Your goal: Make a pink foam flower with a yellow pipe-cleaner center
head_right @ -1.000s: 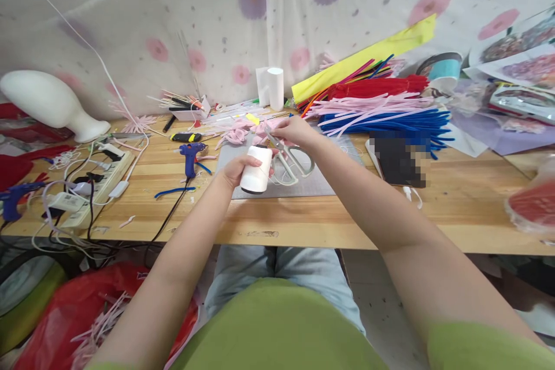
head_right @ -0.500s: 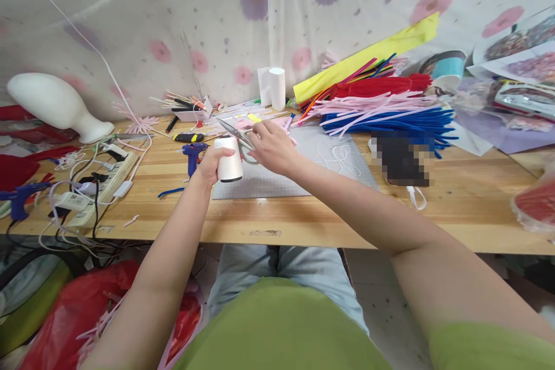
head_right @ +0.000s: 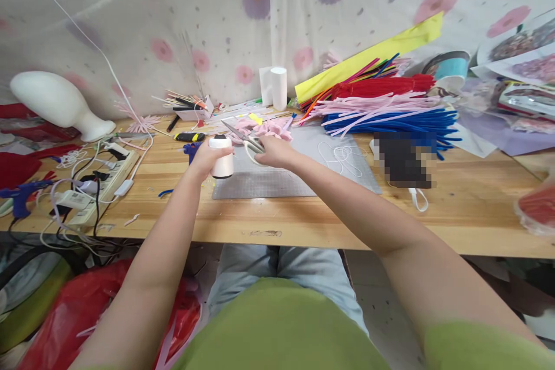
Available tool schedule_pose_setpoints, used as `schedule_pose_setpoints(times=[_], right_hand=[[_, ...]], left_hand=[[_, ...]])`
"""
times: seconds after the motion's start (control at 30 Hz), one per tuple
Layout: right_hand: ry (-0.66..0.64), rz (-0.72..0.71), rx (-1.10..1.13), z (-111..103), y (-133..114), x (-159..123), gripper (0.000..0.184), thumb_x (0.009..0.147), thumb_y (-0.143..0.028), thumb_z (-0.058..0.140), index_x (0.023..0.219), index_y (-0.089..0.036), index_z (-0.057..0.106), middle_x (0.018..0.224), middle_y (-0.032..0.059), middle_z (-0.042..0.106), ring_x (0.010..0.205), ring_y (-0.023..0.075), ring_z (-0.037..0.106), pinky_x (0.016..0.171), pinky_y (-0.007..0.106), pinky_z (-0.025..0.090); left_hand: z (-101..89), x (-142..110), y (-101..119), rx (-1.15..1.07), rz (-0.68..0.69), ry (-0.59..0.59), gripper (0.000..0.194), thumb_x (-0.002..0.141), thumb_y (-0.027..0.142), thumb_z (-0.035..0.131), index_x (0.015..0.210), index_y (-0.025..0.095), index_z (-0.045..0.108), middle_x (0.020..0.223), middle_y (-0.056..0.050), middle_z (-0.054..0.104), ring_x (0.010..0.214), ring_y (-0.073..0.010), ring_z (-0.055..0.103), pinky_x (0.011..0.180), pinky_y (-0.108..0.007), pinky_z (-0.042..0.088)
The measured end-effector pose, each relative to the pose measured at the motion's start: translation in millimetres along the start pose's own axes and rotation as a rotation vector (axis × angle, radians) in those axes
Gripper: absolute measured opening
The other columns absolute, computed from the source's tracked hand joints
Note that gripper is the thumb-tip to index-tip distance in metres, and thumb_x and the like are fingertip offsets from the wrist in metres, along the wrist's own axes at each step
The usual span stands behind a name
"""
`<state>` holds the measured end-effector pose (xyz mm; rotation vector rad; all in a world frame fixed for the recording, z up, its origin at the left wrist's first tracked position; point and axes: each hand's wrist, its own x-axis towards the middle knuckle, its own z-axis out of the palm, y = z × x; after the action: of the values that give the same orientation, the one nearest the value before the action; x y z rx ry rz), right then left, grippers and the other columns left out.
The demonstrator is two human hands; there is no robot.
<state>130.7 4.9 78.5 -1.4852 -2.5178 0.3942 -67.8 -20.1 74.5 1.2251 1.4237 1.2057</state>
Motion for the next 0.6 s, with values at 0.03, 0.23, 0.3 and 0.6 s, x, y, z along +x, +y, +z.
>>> schedule_pose_setpoints(times=[0.03,0.23,0.3,0.6], right_hand=[[-0.03,-0.016,0.011,-2,3,-5,0.035,0.079,-0.048,0.05,0.093,-0.017,0.059,0.098,0.0087,0.066,0.083,0.0202,0.059,0.06,0.025,0.037],[-0.07,-0.105,-0.163,-7,26,-34,0.065,0.07,-0.072,0.046,0.106,-0.02,0.059,0.098,0.0088,0.067,0.084,0.025,0.059,0.058,0.028,0.035],[-0.086,-0.127,-0.24,-6,33,-37,0.064,0.071,-0.071,0.046,0.109,-0.022,0.06,0.098,0.0093,0.068,0.085,0.0263,0.06,0.059,0.029,0.035],[-0.09,-0.188,-0.373,0,29,-30,0.063,0.073,-0.071,0.043,0.105,-0.021,0.065,0.095,0.0112,0.069,0.088,0.029,0.061,0.068,0.034,0.038]], left_hand=[[-4.4,3,-2,0.074,0.023,0.036,0.051,0.046,0.039,0.078,0.087,0.016,0.058,0.077,-0.002,0.065,0.068,-0.0149,0.059,0.065,-0.026,0.044],[-22.5,15,-3,0.567,0.098,0.055,0.05,0.069,0.068,0.052,0.076,0.018,0.059,0.075,-0.007,0.064,0.073,-0.0212,0.059,0.068,-0.03,0.042],[-22.5,16,2,0.762,0.112,0.059,0.054,0.069,0.071,0.048,0.081,0.019,0.06,0.082,-0.01,0.066,0.083,-0.0256,0.06,0.074,-0.032,0.042],[-4.8,8,18,1.184,0.125,0.019,0.057,0.076,0.067,0.041,0.104,0.02,0.056,0.106,-0.017,0.065,0.104,-0.0338,0.059,0.086,-0.039,0.04]])
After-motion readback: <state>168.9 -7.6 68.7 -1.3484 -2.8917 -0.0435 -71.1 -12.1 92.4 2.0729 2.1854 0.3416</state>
